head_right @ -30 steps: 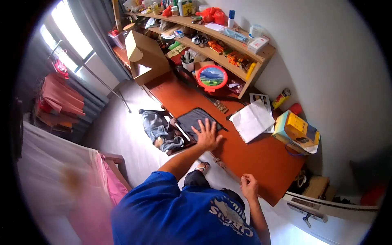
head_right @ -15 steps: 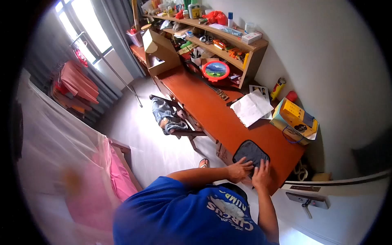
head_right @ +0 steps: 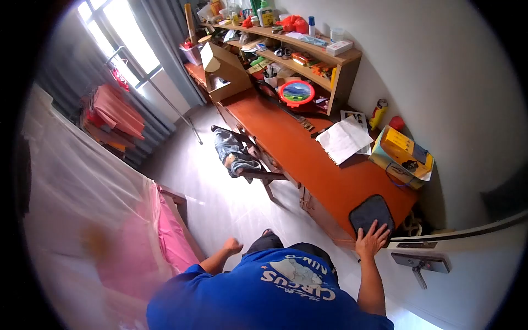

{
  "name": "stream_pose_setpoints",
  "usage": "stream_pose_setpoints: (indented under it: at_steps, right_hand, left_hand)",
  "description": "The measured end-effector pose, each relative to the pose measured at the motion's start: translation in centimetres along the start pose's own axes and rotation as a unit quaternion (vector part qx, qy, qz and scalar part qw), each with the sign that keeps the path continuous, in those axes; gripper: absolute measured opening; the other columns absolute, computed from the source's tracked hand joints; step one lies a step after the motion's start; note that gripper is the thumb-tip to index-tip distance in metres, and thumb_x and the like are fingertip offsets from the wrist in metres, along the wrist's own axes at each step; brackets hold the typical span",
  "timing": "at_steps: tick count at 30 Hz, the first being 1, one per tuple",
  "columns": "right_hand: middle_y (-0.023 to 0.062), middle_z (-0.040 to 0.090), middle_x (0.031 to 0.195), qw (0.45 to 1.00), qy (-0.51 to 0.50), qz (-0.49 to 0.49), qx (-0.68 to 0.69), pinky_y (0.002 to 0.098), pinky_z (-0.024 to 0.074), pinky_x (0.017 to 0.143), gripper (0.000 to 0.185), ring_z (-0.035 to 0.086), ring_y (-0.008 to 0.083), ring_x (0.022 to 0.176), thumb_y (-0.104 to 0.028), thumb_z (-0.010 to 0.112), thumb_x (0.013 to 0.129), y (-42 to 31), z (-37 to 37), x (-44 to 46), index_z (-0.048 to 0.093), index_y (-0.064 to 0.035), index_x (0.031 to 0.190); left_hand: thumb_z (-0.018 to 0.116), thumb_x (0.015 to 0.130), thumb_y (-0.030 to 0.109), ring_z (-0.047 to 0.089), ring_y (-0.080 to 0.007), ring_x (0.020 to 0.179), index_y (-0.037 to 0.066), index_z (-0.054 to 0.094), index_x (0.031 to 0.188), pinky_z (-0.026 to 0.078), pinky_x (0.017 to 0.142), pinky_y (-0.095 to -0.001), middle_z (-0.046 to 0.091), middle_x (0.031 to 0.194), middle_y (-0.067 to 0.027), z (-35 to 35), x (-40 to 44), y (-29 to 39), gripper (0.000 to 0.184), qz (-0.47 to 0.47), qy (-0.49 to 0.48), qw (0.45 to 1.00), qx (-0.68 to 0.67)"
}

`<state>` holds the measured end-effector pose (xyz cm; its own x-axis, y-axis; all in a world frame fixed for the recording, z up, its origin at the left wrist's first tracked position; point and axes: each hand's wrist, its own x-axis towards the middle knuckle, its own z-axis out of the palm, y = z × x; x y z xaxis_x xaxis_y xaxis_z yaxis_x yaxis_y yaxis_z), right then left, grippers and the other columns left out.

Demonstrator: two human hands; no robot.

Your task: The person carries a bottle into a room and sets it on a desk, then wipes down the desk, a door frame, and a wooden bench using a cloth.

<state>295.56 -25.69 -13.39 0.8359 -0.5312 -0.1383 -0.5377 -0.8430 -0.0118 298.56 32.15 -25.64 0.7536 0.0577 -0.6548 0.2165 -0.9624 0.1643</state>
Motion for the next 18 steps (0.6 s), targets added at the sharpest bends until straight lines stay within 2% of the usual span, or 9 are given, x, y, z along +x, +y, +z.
stream_pose_setpoints:
  at_steps: [1,2,3,6,8,10,12,15,18]
  right_hand:
    - [0.0299,0.01,0.167,0.999,-0.012,0.046,-0.009,0.0632,0.0129,0.12,0.081,0.009,0.0526,0.152,-0.058,0.044,0.103,0.5,0.0,0.0,0.022,-0.0084,0.163]
    - [0.0298,0.009,0.167,0.997,-0.01,0.07,0.0,0.0631,0.0139,0.12,0.081,0.008,0.0519,0.153,-0.058,0.043,0.103,0.7,0.0,0.2,0.021,-0.0073,0.163]
    - [0.0298,0.009,0.167,0.995,-0.01,0.095,0.009,0.063,0.0148,0.12,0.082,0.008,0.0513,0.153,-0.057,0.042,0.103,0.6,0.2,0.1,0.02,-0.0061,0.163]
    - [0.0282,0.009,0.168,0.988,-0.018,0.153,0.02,0.0612,0.0168,0.121,0.081,0.008,0.0473,0.155,-0.055,0.038,0.105,-0.1,0.7,0.5,0.017,-0.0017,0.162]
    - [0.0273,0.008,0.168,0.981,-0.015,0.189,0.039,0.0605,0.0155,0.122,0.08,0.008,0.046,0.155,-0.053,0.037,0.106,-0.8,0.9,1.1,0.016,-0.0008,0.162]
    - [0.0259,0.008,0.169,0.982,-0.018,0.187,0.02,0.0567,0.0123,0.124,0.078,0.009,0.0438,0.156,-0.051,0.035,0.107,-1.8,0.3,1.0,0.017,0.0018,0.161]
    - [0.0258,0.008,0.169,0.986,-0.014,0.167,0.007,0.0546,0.0105,0.125,0.078,0.009,0.0435,0.156,-0.051,0.034,0.107,-2.5,0.5,0.9,0.017,0.0029,0.161]
    - [0.0258,0.016,0.167,0.997,0.026,0.071,-0.017,0.0526,0.0127,0.125,0.077,0.014,0.0443,0.154,-0.052,0.037,0.106,-4.7,1.5,0.7,0.026,0.004,0.158]
    - [0.0269,0.009,0.168,1.0,-0.015,0.013,-0.002,0.0519,0.0076,0.126,0.077,0.007,0.0433,0.156,-0.05,0.033,0.107,-8.4,1.1,1.5,0.021,0.0059,0.159]
  left_hand:
    - [0.062,0.08,0.022,0.075,-0.0365,0.08,-0.007,0.072,0.078,0.06,0.073,-0.0428,0.073,0.086,-0.0275,-0.2,-1.4,-0.7,0.031,-0.083,-0.101,0.989,-0.074]
    - [0.058,0.077,0.018,0.075,-0.0312,0.07,-0.006,0.072,0.076,0.06,0.068,-0.0388,0.074,0.08,-0.0238,0.9,-1.3,-1.8,0.028,-0.135,-0.171,0.973,-0.072]
    - [0.056,0.078,0.018,0.076,-0.0308,0.072,-0.006,0.073,0.076,0.06,0.069,-0.0392,0.075,0.082,-0.024,1.5,-2.0,-2.5,0.029,-0.133,-0.179,0.972,-0.067]
    - [0.072,0.083,0.044,0.075,-0.0328,0.085,0.0,0.077,0.093,0.059,0.077,-0.0449,0.076,0.096,-0.0216,1.8,-0.6,-2.0,0.045,-0.057,-0.188,0.981,-0.012]
    - [0.07,0.084,0.043,0.074,-0.033,0.085,0.001,0.078,0.093,0.058,0.079,-0.0438,0.075,0.093,-0.0221,1.5,2.0,-1.2,0.043,0.028,-0.108,0.993,-0.05]
    - [0.067,0.084,0.048,0.073,-0.0397,0.093,-0.002,0.077,0.09,0.057,0.086,-0.045,0.073,0.095,-0.0266,-0.7,3.4,0.9,0.051,0.103,-0.035,0.986,-0.122]
    - [0.066,0.086,0.043,0.072,-0.0403,0.092,-0.001,0.077,0.095,0.057,0.087,-0.0448,0.073,0.095,-0.0264,-3.9,2.7,3.0,0.046,0.119,0.066,0.965,-0.224]
    - [0.066,0.088,0.038,0.073,-0.0398,0.093,-0.003,0.077,0.096,0.057,0.088,-0.0437,0.074,0.095,-0.0264,-6.0,3.2,2.6,0.043,0.117,0.077,0.949,-0.282]
    - [0.066,0.088,0.039,0.073,-0.0402,0.093,-0.003,0.077,0.096,0.057,0.089,-0.0433,0.074,0.095,-0.0264,-7.0,1.4,-0.5,0.044,0.096,0.051,0.96,-0.257]
